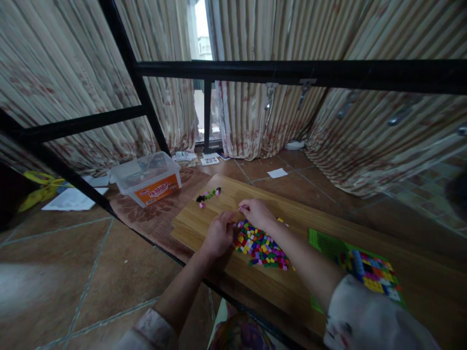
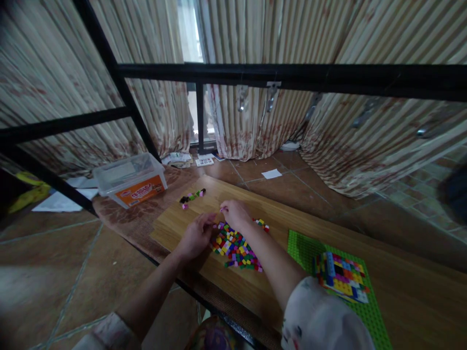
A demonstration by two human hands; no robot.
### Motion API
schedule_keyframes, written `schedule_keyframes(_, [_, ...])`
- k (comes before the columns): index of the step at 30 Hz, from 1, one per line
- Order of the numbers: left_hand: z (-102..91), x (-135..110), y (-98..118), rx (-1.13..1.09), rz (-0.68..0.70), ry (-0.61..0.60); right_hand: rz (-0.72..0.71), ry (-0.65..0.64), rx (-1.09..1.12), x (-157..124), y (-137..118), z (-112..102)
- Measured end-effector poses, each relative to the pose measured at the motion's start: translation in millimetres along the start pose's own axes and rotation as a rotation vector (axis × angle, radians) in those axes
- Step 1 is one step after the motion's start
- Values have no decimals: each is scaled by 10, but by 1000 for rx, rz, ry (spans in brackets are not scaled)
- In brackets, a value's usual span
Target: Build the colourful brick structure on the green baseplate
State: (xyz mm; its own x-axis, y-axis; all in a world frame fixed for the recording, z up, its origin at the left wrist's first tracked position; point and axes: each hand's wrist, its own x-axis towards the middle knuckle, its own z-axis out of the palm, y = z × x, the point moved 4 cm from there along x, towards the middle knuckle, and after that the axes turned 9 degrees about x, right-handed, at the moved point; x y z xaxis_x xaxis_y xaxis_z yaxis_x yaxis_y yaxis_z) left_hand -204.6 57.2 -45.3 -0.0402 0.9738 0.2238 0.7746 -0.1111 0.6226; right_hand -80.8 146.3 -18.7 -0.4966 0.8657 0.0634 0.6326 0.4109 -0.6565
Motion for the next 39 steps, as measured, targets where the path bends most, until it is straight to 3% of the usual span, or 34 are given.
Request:
schedule_keyframes(4, [-65, -69, -40, 22, 40, -21, -48, -55, 30, 182, -123, 147])
schedule_keyframes(7, [-84, -70, -58, 44, 51, -8, -70, -63, 47, 164, -147, 134])
schedule_keyframes(16, [-273, 45, -276, 208, -23, 197, -92, -87, -42, -374, 65, -193])
schedule_keyframes(18, [-265, 25, -217, 223, 51, 195, -162, -124, -101, -445, 44, -187])
schedule_keyframes(22, [-93, -1, 10, 266, 310, 66, -286, -166, -212, -468, -37, -116])
schedule_keyframes(27, [9, 98, 43, 314, 400, 3, -261, -193, -245, -403, -19, -76])
schedule_keyframes(30, [-55, 165, -66, 345, 370, 42, -242, -208, -249, -394, 34, -82])
schedule_keyframes(35, [-182, 220, -281, 390, 194, 173, -186, -187, -237, -387, 61, -73])
schedule_keyframes(39, [-192, 155, -241, 377, 154, 252, -158, -146, -203, -365, 3, -49])
